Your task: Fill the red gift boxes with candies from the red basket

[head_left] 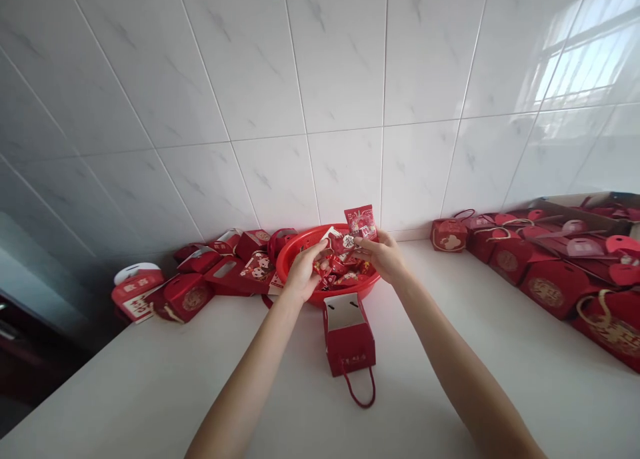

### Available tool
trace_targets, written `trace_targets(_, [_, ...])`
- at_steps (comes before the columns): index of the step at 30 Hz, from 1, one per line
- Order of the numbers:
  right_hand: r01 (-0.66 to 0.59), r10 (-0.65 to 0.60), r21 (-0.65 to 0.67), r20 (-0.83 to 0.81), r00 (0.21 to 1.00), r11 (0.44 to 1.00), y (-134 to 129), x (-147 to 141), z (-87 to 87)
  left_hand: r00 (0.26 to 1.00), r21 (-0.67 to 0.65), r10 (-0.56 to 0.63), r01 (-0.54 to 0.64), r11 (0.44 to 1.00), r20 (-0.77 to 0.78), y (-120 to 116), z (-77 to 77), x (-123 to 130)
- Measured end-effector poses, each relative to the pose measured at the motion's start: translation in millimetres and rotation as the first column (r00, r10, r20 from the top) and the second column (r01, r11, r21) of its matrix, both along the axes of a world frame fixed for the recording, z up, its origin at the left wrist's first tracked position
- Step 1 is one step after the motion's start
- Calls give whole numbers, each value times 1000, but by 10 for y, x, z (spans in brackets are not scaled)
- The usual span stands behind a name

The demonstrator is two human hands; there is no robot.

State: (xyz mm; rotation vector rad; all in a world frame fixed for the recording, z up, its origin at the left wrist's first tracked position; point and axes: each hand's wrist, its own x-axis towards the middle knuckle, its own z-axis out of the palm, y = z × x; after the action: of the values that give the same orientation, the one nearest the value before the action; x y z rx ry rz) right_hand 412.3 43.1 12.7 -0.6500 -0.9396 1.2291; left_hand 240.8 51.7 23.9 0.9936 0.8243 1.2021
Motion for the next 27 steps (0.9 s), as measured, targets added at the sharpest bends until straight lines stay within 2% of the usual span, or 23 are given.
trace_targets(5, [14,-28,91,157,987,996,-316,42,143,987,-145,-95,113,983,127,-204,81,-196])
trace_targets(7, [-24,-8,128,242,970,991,-454,56,224,983,-173,-126,148,974,132,-263,105,-270])
trace_targets(10, [-102,20,184,400,916,978,-619,46,319,986,-135,-166,169,976,35,-319,125,-337])
trace_targets(12, [-116,-26,235,524,851,965,-683,27,341,974,-95,-208,199,975,-92,-346,137,-364])
trace_targets(14, [-108,-107,280,653,750,954,-710,12,331,944,-47,-221,216,975,-244,-374,156,-392])
trace_targets(17, [-114,-152,256,817,556,960,-709,3,295,826,-15,-224,253,967,-516,-423,201,-444])
trace_targets(20, [-93,-154,214,888,432,972,-712,4,284,613,-32,-283,387,922,-738,-465,236,-487])
trace_targets(24, [-33,-193,222,905,380,974,-790,-18,341,421,5,-242,505,863,-874,-511,221,-474])
trace_targets(27, [0,-220,244,873,435,970,-862,-77,389,315,24,-146,480,877,-938,-545,189,-433])
